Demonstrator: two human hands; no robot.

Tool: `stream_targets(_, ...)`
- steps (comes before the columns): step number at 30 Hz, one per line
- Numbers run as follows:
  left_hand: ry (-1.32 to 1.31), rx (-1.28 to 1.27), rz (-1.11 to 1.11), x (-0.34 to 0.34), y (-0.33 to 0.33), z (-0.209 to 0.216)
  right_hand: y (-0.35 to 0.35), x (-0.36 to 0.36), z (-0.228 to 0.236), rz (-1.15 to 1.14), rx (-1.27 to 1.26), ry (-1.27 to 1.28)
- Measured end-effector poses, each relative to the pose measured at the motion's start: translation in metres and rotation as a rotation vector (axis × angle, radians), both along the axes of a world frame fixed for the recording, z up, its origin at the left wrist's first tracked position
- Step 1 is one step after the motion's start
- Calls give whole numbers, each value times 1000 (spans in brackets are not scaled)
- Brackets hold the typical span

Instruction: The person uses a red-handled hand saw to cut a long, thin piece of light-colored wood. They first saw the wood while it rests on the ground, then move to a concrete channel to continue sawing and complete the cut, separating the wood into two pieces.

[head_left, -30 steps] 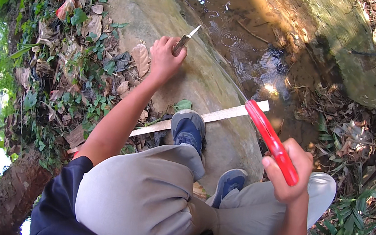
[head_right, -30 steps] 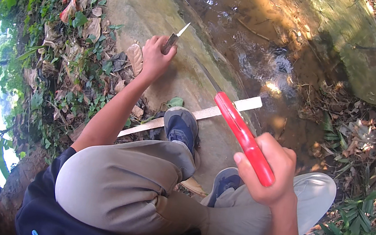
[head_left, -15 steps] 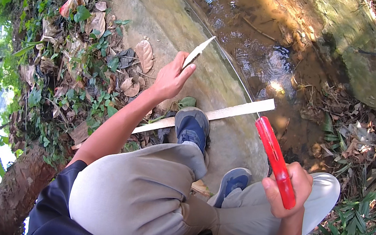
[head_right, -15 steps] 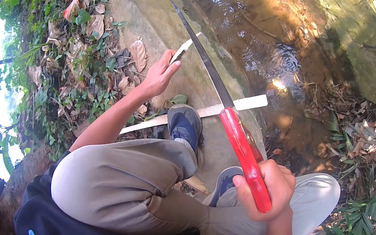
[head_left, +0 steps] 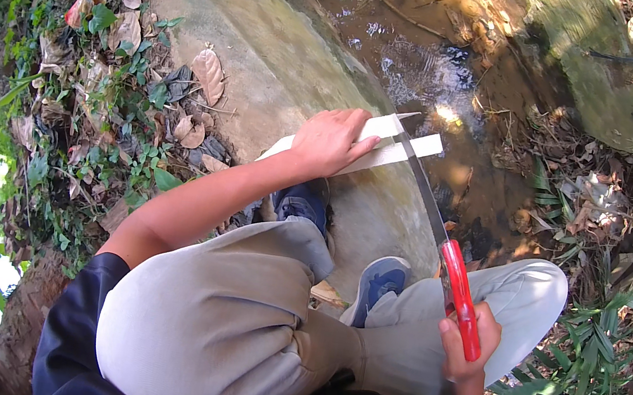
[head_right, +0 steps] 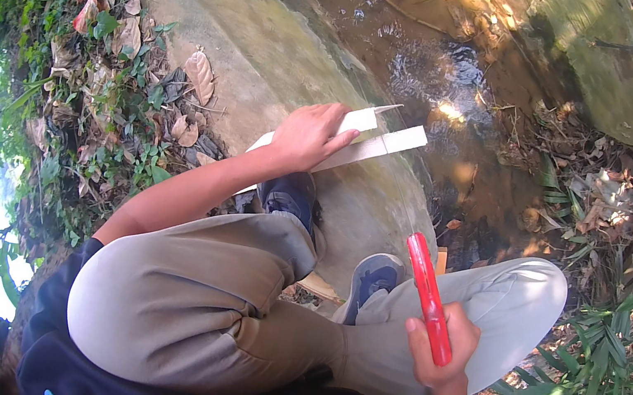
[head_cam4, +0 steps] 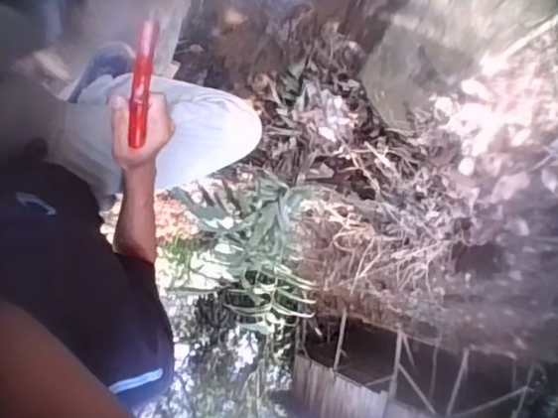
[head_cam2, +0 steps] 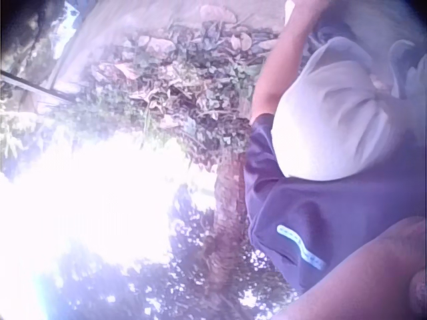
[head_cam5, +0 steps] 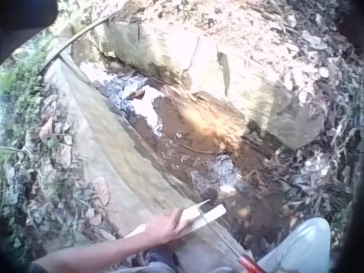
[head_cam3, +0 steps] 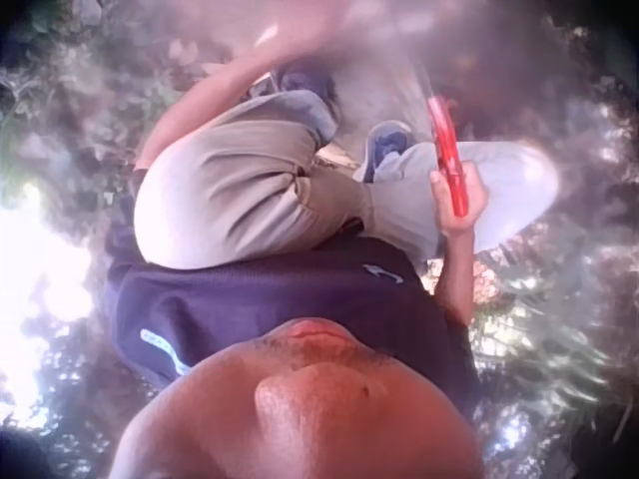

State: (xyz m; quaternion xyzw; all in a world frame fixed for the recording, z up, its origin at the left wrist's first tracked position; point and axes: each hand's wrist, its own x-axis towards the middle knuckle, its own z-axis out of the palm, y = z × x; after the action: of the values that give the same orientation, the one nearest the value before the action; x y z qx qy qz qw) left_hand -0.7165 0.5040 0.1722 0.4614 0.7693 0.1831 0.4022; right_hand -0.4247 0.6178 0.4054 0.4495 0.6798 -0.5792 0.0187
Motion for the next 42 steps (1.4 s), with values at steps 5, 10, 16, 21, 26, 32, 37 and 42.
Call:
stream_targets(5, -68, -98, -12, 2, 14, 1, -7, 4, 4, -79, 14, -51)
stream_targets(10, -64, 75, -6, 9, 24, 15, -5, 13, 19, -125, 61, -9)
stream_targets(16, -112, 223, -42, 30, 51, 34, -10, 33, 29, -217, 100, 50)
stream_targets(21, -212, 151, 58, 39, 74, 46, -9, 35, 28, -265, 126, 99)
stream_targets(26, 78, 379, 102, 61, 55, 11, -9, 38, 24, -256, 156, 83)
stream_targets(32, -66, 445, 134, 64, 71, 1, -18, 44, 21, -234, 200, 31)
stream_targets(37, -3, 438, 107, 63, 71, -4, -17, 53, 17, -181, 233, -15)
stream_targets(42, 382, 433, 80, 60, 65, -19, -4, 56, 21, -166, 205, -77)
